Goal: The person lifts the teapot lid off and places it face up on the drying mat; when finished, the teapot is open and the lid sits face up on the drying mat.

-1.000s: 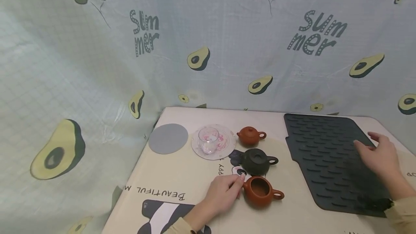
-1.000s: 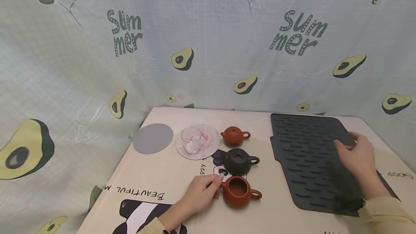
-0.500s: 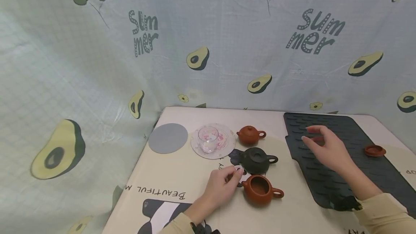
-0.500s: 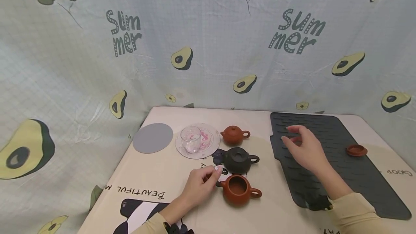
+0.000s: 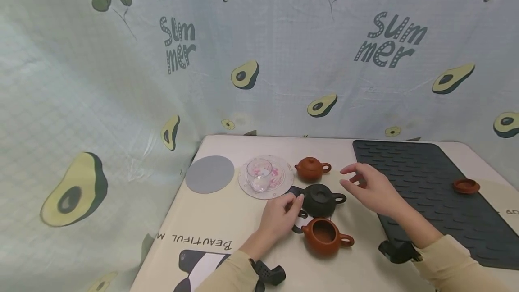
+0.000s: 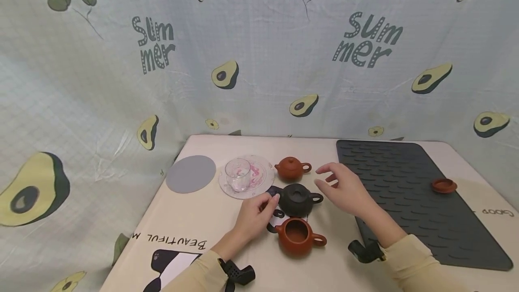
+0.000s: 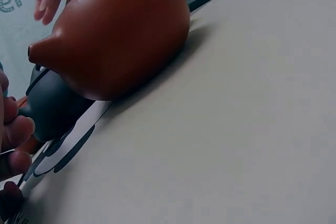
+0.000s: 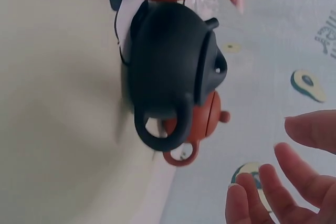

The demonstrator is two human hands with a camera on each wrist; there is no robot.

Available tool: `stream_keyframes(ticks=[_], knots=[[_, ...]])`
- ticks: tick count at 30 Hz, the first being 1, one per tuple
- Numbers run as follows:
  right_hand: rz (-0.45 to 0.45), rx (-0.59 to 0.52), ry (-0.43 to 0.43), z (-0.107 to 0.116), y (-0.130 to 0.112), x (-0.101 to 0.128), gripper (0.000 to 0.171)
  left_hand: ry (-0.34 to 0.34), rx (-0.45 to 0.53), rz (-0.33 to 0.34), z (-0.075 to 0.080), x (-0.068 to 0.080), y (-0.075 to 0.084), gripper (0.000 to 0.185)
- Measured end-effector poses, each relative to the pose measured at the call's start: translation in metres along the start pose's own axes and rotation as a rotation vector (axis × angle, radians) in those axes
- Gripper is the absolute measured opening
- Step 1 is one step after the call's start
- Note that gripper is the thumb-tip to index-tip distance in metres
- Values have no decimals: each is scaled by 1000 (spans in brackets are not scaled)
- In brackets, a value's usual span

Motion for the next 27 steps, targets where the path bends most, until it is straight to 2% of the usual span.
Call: stream_keyframes(ticks=[9,18,27], knots=[[35,-2,-71,-23,-5,-4,20,-7,-3,66,-8,-9,-6,39],[55,41,-156,-34,-4,-5,21,-59,-115,143,-15,-15,-6,39],[85,77,-156,-41,-1,-15,18,-59,-139,115,-10,-23,-4,33]])
Point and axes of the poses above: each hand's wrist, its own x-axis away from the middle knuckle, its own z-axis out of the back of the hand, y = z × x, the point moved 1 cm from there along -x, towards the middle knuckle, and after that the axes turned 11 degrees about -x, right-handed, at the moved point
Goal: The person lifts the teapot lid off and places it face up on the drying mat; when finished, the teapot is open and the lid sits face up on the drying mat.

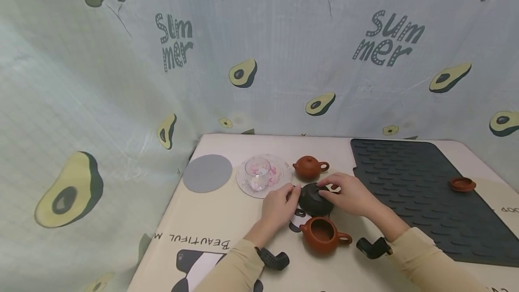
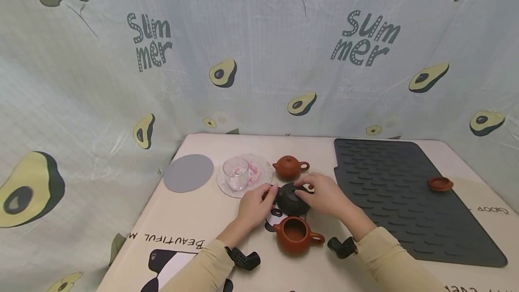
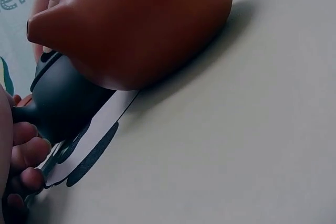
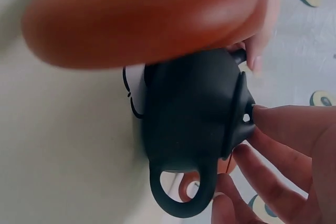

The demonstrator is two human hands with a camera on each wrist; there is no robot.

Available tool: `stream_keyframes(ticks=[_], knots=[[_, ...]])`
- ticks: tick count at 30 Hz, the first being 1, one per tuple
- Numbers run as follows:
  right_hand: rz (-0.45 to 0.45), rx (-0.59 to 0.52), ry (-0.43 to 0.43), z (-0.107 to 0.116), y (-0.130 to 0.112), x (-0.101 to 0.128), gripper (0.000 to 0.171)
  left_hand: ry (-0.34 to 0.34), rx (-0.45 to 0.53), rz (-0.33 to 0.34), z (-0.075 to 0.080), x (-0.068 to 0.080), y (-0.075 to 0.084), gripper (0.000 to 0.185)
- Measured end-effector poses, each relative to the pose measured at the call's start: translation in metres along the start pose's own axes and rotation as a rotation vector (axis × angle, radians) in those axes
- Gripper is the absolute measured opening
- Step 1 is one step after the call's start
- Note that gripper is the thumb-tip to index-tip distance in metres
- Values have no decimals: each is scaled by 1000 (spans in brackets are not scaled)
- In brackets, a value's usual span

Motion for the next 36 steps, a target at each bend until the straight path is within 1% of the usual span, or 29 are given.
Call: stream_keyframes(ticks=[7,15,26,30,36], knots=[[-37,-20,11,-3,1,-4,12,-32,18,-7,1,-1,-3,34],[-47,-24,16,-3,2,-6,10,-34,12,-1,2,-1,-2,34],[-101,-38,10,-3,3,-7,9,-49,28,4,2,-2,-2,35],[-99,-47,13,-3,2,-8,8,-45,20,4,2,-3,-2,35],[-97,-79,21,-2,1,-7,7,-59,16,17,2,-2,-3,35]])
Point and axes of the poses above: each hand's wrist, its own x-axis away from the middle knuckle, its own z-axis out of the back of the hand, y = z × x, the point moved 1 cm from there along -x, towards the middle knuckle, and after that the axes turned 11 degrees about -x, right-handed, at the moved point
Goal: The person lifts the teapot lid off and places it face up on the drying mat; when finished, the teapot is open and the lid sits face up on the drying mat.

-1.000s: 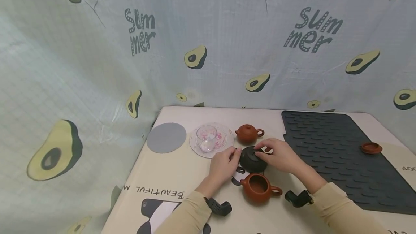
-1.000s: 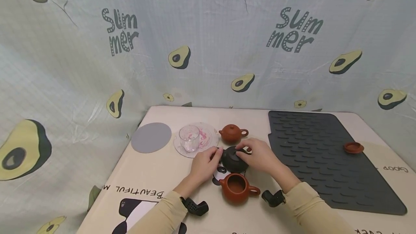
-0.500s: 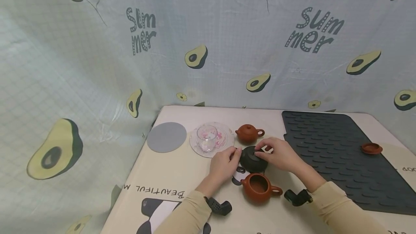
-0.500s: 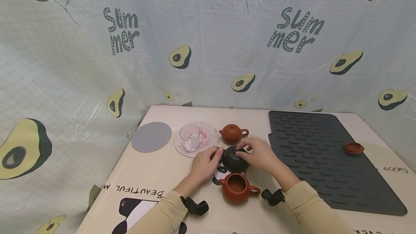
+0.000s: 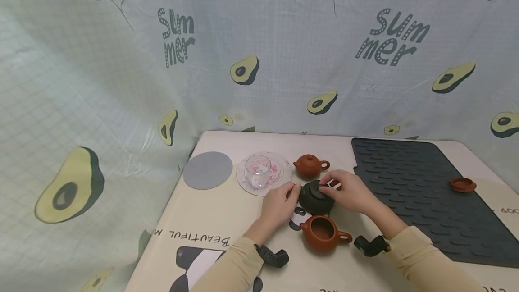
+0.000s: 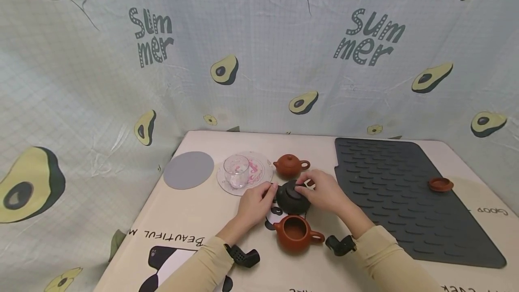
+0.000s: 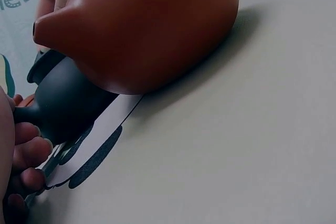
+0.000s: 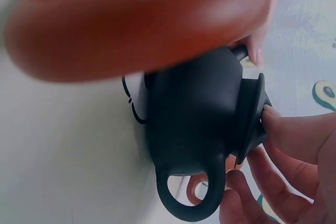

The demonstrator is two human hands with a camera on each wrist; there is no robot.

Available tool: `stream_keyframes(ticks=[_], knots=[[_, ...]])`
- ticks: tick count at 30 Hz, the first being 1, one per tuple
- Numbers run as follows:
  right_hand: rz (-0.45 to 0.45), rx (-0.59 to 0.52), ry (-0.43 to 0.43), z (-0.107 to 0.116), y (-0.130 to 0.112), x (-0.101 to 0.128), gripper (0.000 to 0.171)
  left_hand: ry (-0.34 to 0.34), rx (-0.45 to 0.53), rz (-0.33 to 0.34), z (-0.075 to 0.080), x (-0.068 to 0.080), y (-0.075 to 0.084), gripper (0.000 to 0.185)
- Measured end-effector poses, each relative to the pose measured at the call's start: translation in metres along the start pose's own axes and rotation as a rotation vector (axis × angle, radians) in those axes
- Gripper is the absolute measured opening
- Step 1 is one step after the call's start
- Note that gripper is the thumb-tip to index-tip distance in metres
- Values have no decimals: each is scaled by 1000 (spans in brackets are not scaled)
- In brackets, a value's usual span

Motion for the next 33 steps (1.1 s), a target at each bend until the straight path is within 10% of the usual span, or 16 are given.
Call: stream_keyframes(ticks=[23,33], knots=[[-135,-182,17,13,-1,12,20,14,20,-16,1,2,1,32],[-206,-485,31,21,-2,21,35,15,26,-6,1,3,1,34]])
Point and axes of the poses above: each hand's wrist, its own x-axis away from the middle knuckle, its own z-axis out of the back of the hand, y = z × x, the point moved 1 cm from there along -x, towards the middle knuckle, and after that the axes turned 11 degrees about -x, right-handed, at the moved point
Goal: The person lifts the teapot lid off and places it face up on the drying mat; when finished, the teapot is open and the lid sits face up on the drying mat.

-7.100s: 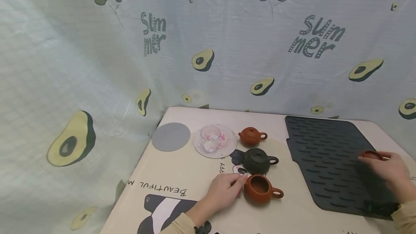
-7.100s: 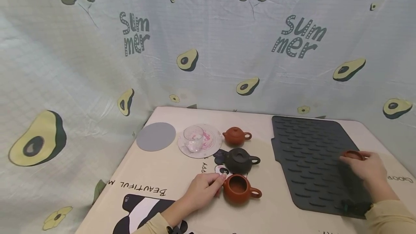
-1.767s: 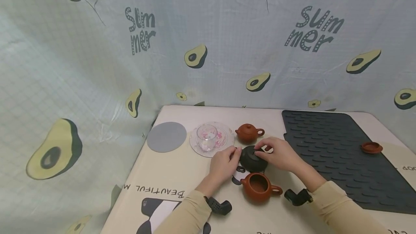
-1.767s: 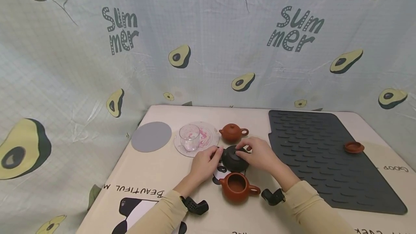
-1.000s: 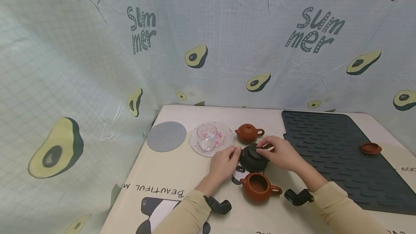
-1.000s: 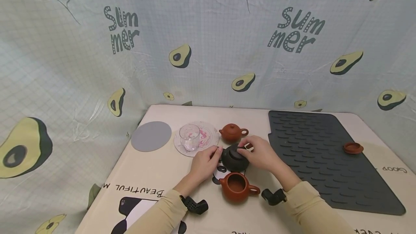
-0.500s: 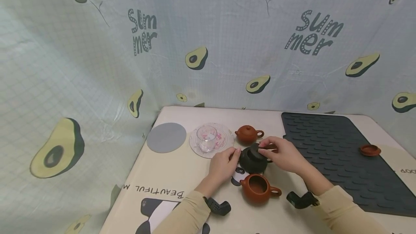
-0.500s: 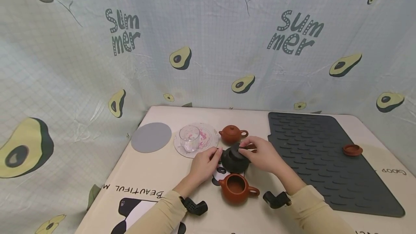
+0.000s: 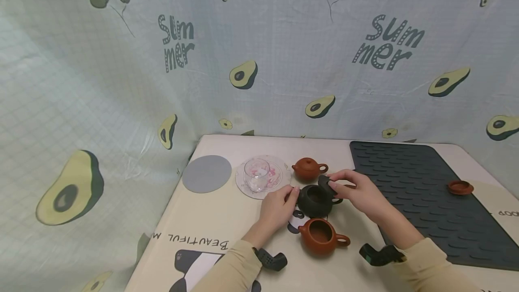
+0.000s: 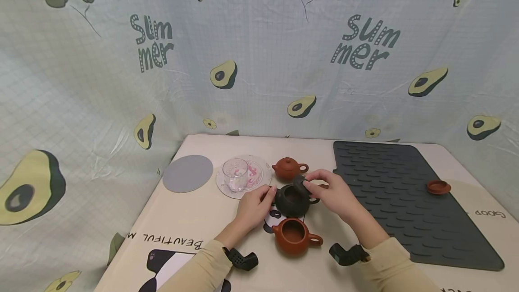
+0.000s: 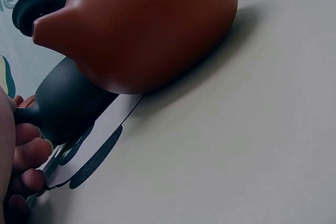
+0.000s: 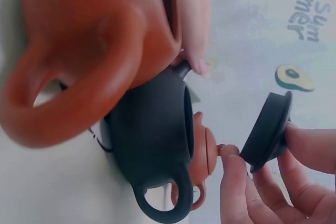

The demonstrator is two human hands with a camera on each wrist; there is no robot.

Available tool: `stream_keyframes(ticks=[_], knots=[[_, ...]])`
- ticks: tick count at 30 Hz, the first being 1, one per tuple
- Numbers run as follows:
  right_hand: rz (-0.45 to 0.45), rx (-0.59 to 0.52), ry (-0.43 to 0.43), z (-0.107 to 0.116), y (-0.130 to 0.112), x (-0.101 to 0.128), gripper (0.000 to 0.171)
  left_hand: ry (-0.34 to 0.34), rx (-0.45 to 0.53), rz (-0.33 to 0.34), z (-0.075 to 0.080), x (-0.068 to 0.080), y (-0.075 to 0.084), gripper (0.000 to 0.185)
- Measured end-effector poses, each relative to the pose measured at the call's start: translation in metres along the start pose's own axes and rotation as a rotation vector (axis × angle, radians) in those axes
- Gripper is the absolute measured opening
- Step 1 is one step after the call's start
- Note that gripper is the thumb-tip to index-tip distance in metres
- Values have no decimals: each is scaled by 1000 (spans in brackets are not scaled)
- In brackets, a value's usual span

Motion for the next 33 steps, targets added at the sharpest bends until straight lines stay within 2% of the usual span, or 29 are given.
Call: stream_keyframes(ticks=[7,17,21,27,33], knots=[[-5,-319,-74,4,4,3,39,3,3,1,0,0,0,33],[-92,-727,-133,9,7,5,18,-1,0,3,-1,0,-1,34],[-106,-878,-192,13,10,7,26,9,1,0,-1,0,-1,34],[-96,-980,-260,18,16,8,43,14,5,-4,-1,1,0,34],[-108,-1017,-259,19,20,9,43,8,7,-1,-1,1,0,34]])
Point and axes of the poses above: each hand's wrist, its own x-axis away from the middle knuckle, its own z-axis out of the back of the hand, y = z × x, the point moved 1 cm from there along -x, towards the middle knuckle, and after that the axes turned 11 degrees about -x, right-handed, at the moved point
